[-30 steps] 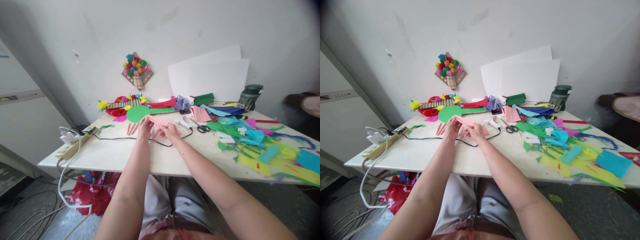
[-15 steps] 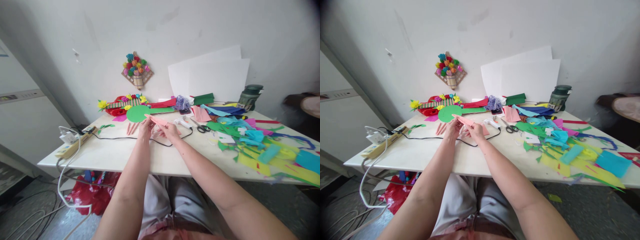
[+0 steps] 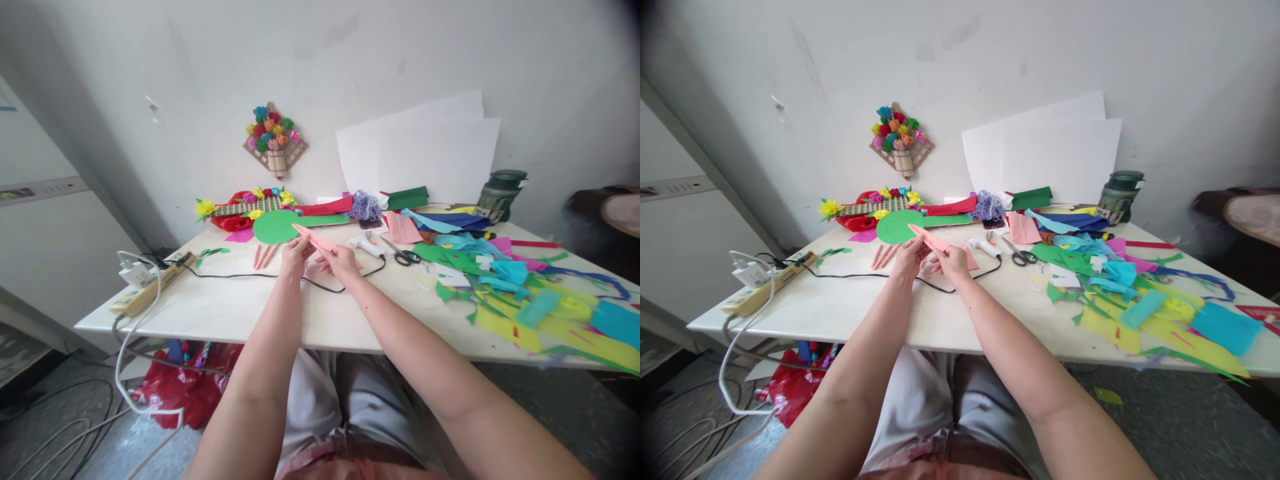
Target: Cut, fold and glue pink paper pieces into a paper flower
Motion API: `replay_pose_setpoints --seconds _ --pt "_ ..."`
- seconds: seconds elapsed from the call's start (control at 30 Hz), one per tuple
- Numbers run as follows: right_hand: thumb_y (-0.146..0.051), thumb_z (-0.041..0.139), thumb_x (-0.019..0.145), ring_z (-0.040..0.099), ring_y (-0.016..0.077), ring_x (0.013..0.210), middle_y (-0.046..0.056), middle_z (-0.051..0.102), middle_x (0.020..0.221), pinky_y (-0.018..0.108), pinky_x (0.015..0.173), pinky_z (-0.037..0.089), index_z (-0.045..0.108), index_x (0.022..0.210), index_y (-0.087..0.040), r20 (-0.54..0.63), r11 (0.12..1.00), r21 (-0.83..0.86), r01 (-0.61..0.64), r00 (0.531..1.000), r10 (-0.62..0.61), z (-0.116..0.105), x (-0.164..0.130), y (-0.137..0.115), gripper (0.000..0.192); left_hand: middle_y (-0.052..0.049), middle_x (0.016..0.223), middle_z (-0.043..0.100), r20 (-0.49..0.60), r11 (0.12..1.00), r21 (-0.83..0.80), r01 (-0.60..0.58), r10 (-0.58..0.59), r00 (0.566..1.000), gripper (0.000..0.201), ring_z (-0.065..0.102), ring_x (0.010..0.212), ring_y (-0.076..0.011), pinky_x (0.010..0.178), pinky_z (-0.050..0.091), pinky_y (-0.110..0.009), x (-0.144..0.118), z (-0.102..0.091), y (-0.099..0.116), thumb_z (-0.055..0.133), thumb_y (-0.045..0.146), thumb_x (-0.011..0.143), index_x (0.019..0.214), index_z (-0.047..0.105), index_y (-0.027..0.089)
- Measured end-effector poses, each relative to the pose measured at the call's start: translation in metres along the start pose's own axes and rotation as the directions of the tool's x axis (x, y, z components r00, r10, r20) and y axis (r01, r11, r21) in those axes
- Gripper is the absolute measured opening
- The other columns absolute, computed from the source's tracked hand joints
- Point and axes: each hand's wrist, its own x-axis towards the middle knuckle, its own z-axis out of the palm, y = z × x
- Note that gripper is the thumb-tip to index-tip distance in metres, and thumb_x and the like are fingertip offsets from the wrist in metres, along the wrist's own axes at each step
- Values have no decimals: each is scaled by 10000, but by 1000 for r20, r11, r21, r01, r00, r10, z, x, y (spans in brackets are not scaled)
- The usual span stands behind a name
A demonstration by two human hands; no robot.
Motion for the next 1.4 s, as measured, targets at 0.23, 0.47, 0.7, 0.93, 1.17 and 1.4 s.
replay_pose_setpoints --seconds 0.23,0.47,0.7,0.93,1.17,1.4 --pt "-431 562 818 596 93 433 84 719 735 160 353 409 638 730 -140 -29 1000 2 -8 1000 8 -1 4 3 313 -35 626 652 113 997 68 37 -44 993 259 623 579 -139 667 485 -285 -4 6 -3 794 327 596 675 654 124" --pt "-447 479 856 612 130 514 57 677 613 207 480 453 633 633 -163 -93 943 -326 64 991 -99 -25 2 -17 392 -48 699 676 96 998 53 36 -41 995 268 631 636 -136 713 486 -282 -5 5 -1 786 330 610 743 673 127" --pt "-351 498 836 654 182 786 70 704 728 240 683 465 694 719 -184 -227 776 -630 -19 960 -161 -52 13 -23 283 -7 620 621 110 996 35 76 -80 991 265 598 584 -117 670 487 -283 -3 6 -3 799 306 575 690 631 135" --pt "-273 468 847 641 223 931 121 705 943 265 728 457 713 883 -179 -359 580 -790 -200 917 -172 -84 18 -29 266 -9 603 619 97 988 96 124 -134 986 289 583 561 -119 598 469 -257 -3 9 -3 808 322 541 694 641 143" --pt "-169 601 758 619 279 1029 209 639 1107 339 804 476 647 1098 -126 -433 405 -822 -400 901 10 -126 20 -31 345 -33 620 646 162 972 166 169 -196 967 275 590 536 -125 523 445 -235 -4 12 -5 802 332 562 704 662 142" --pt "-196 637 736 578 320 1096 228 618 1144 395 868 455 602 1181 -133 -472 361 -801 -478 874 113 -149 17 -14 450 -43 634 659 172 968 162 192 -219 961 261 613 561 -140 566 479 -254 -5 14 -8 813 306 553 687 666 138"
